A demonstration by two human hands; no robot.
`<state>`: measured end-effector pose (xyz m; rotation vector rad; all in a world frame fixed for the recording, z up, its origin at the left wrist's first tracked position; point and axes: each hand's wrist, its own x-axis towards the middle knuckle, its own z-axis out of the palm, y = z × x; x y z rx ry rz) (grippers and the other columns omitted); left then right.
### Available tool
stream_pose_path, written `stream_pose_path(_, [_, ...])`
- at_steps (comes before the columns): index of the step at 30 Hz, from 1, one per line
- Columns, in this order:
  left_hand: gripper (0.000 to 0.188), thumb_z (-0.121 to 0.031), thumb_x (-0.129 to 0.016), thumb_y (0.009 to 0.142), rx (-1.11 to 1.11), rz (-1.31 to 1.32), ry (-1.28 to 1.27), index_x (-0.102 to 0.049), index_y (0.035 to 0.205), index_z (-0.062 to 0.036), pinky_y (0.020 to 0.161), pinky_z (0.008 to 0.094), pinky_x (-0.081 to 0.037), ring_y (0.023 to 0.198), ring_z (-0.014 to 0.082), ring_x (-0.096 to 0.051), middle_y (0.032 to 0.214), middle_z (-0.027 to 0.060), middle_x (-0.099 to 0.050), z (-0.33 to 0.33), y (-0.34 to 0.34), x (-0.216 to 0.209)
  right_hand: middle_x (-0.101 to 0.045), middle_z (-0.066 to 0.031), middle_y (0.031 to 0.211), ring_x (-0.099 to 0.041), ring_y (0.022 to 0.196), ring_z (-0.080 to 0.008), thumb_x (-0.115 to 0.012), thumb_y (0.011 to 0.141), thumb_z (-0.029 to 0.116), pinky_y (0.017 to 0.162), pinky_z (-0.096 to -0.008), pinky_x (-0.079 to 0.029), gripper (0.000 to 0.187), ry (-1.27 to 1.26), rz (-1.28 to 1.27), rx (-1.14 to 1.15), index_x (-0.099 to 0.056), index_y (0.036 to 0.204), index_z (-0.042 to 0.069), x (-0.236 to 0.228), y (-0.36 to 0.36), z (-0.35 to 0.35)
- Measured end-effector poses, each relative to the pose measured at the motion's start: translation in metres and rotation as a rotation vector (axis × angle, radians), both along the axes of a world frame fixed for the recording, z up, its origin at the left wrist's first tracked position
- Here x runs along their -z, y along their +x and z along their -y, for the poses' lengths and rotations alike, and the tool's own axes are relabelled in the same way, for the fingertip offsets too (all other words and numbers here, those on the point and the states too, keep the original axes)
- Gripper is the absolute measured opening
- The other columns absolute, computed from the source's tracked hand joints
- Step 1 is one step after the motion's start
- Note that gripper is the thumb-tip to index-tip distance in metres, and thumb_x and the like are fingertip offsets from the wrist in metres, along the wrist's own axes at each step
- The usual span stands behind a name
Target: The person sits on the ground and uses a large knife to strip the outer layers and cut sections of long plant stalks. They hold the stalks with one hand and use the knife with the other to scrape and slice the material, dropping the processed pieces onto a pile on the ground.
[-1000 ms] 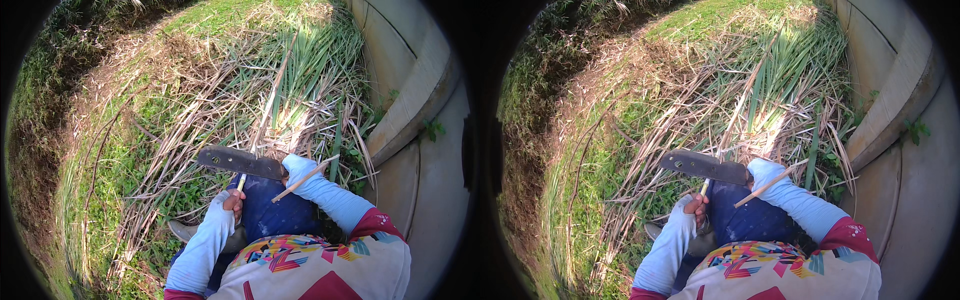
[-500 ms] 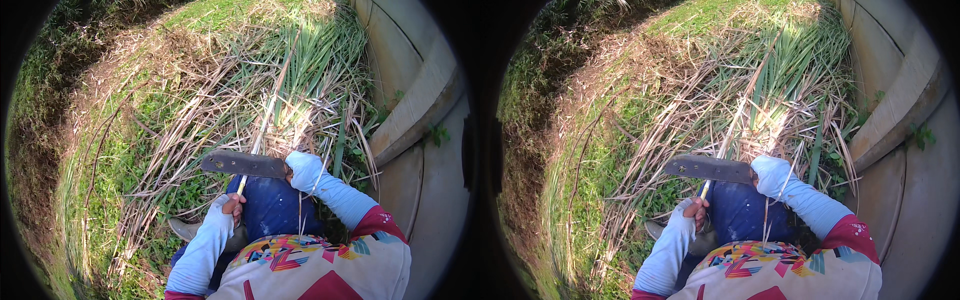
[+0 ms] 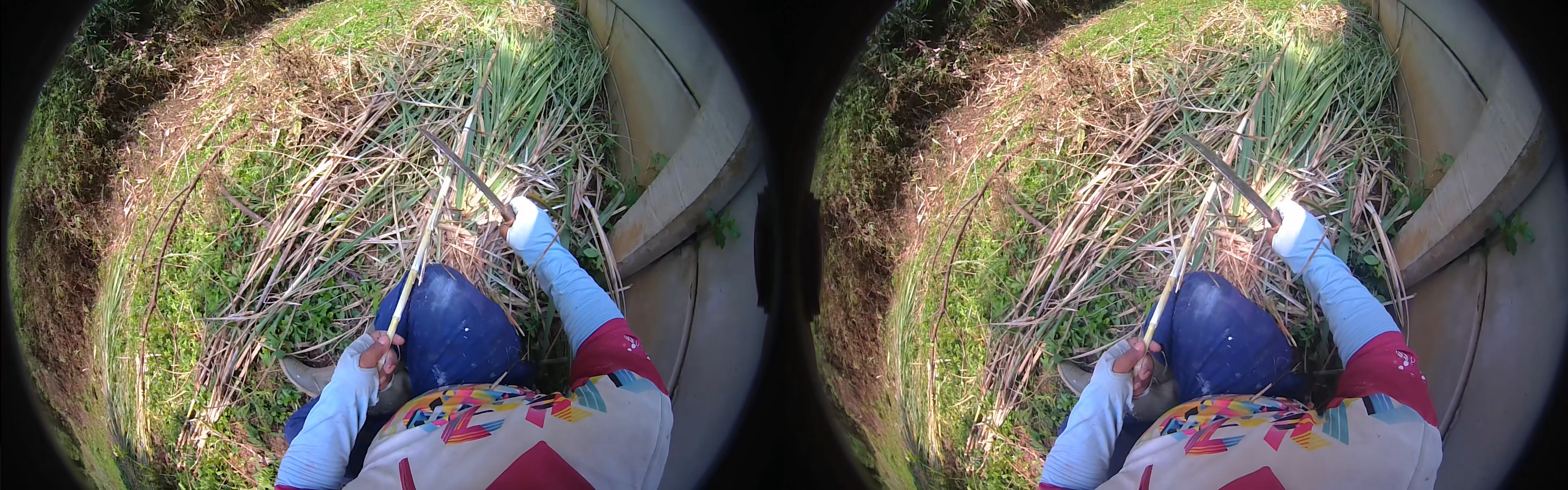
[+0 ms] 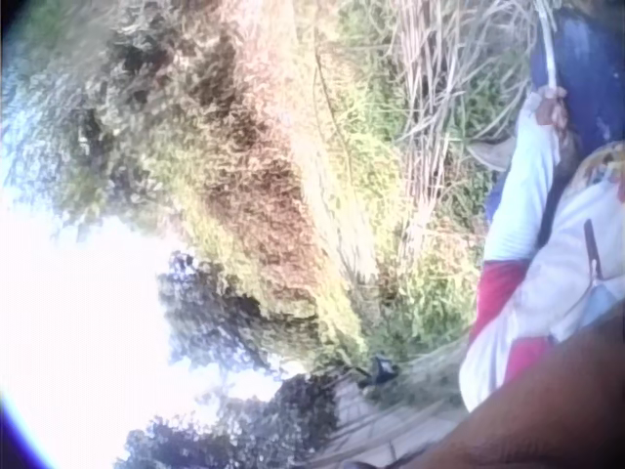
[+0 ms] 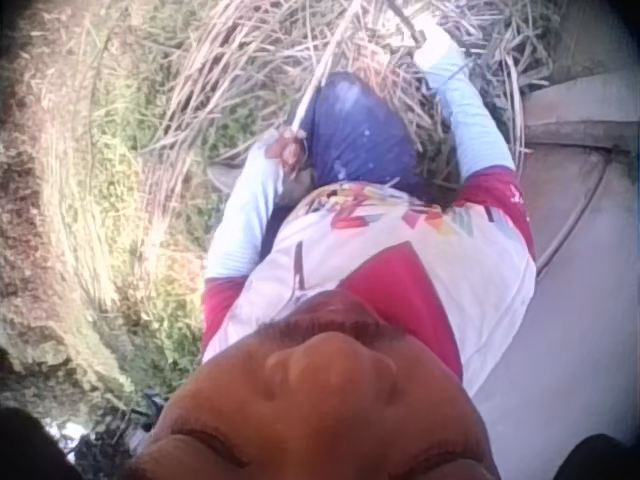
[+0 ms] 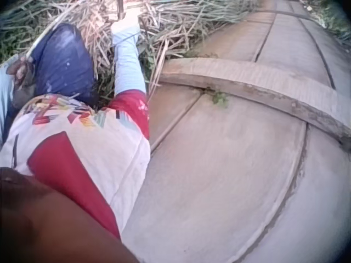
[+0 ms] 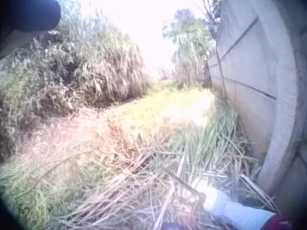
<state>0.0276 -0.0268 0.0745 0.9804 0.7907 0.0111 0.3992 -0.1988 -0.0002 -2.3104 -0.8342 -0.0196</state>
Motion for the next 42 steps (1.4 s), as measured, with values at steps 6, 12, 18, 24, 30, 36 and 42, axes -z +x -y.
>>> stream_pose_path(6, [0.029, -0.034, -0.061, 0.103, 0.039, 0.014, -0.196, -0.059, 0.11, -0.0053, 0.037, 0.0258, -0.034, 0.041, 0.0102, -0.043, 0.073, 0.0017, -0.054, -0.01, 0.018, 0.002, -0.064, -0.016, 0.086, -0.067, 0.083, -0.0381, -0.079, 0.074, 0.021, 0.074, -0.0441, -0.054, 0.031, 0.052, -0.009, -0.414, -0.064, 0.097, 0.006, -0.036, -0.139, 0.007])
stream_pose_path(12, [0.027, -0.03, -0.057, 0.105, 0.032, 0.144, -0.31, -0.057, 0.109, -0.0034, 0.037, 0.0242, -0.033, 0.041, 0.0096, -0.042, 0.067, 0.0002, -0.048, -0.007, -0.005, -0.004, -0.07, -0.0201, 0.096, -0.07, 0.09, -0.0403, -0.076, 0.08, 0.022, 0.078, -0.0478, -0.055, 0.026, -0.187, -0.069, -0.27, -0.066, 0.097, 0.006, -0.044, -0.08, -0.018])
stream_pose_path(18, [0.029, -0.027, -0.057, 0.105, 0.072, 0.096, -0.203, -0.057, 0.117, -0.0014, 0.037, 0.0252, -0.035, 0.039, 0.0116, -0.041, 0.063, 0.0009, -0.046, -0.003, -0.01, -0.013, -0.07, -0.0207, 0.089, -0.07, 0.086, -0.0382, -0.075, 0.08, 0.021, 0.076, -0.0438, -0.055, 0.03, -0.092, -0.194, 0.213, -0.064, 0.102, 0.004, -0.03, 0.014, -0.02])
stream_pose_path(24, [0.029, -0.03, -0.058, 0.105, 0.102, -0.107, -0.04, -0.057, 0.115, -0.0029, 0.042, 0.0269, -0.039, 0.047, 0.014, -0.049, 0.066, 0.002, -0.052, -0.005, -0.003, 0.005, -0.066, -0.0154, 0.09, -0.068, 0.083, -0.0373, -0.077, 0.074, 0.014, 0.074, -0.0405, -0.055, 0.032, -0.027, -0.146, -0.283, -0.064, 0.102, 0.006, -0.039, -0.111, 0.003])
stream_pose_path(30, [0.027, -0.03, -0.059, 0.104, 0.082, -0.102, 0.007, -0.06, 0.109, -0.0036, 0.042, 0.0255, -0.035, 0.047, 0.0092, -0.044, 0.066, -0.0009, -0.05, 0.001, -0.008, -0.025, -0.067, -0.0165, 0.091, -0.069, 0.092, -0.0363, -0.081, 0.071, 0.024, 0.08, -0.0452, -0.055, 0.037, -0.167, 0.091, -0.485, -0.069, 0.101, 0.007, -0.025, -0.099, -0.003])
stream_pose_path(36, [0.026, -0.03, -0.061, 0.102, 0.125, -0.144, 0.162, -0.062, 0.108, -0.0044, 0.042, 0.0253, -0.033, 0.047, 0.0082, -0.042, 0.067, -0.0014, -0.05, 0.008, -0.035, -0.026, -0.071, -0.0235, 0.087, -0.07, 0.083, -0.0418, -0.072, 0.083, 0.024, 0.073, -0.0488, -0.054, 0.028, -0.21, -0.112, 0.217, -0.067, 0.097, 0.0, -0.012, 0.035, -0.004])
stream_pose_path(42, [0.027, -0.026, -0.06, 0.102, 0.072, -0.136, 0.095, -0.062, 0.113, -0.0009, 0.042, 0.0257, -0.033, 0.046, 0.009, -0.042, 0.067, -0.0001, -0.05, 0.004, -0.04, -0.02, -0.068, -0.0176, 0.087, -0.069, 0.081, -0.0386, -0.077, 0.075, 0.017, 0.072, -0.0435, -0.055, 0.027, -0.176, -0.104, -0.137, -0.063, 0.097, 0.007, -0.034, -0.059, 0.01])
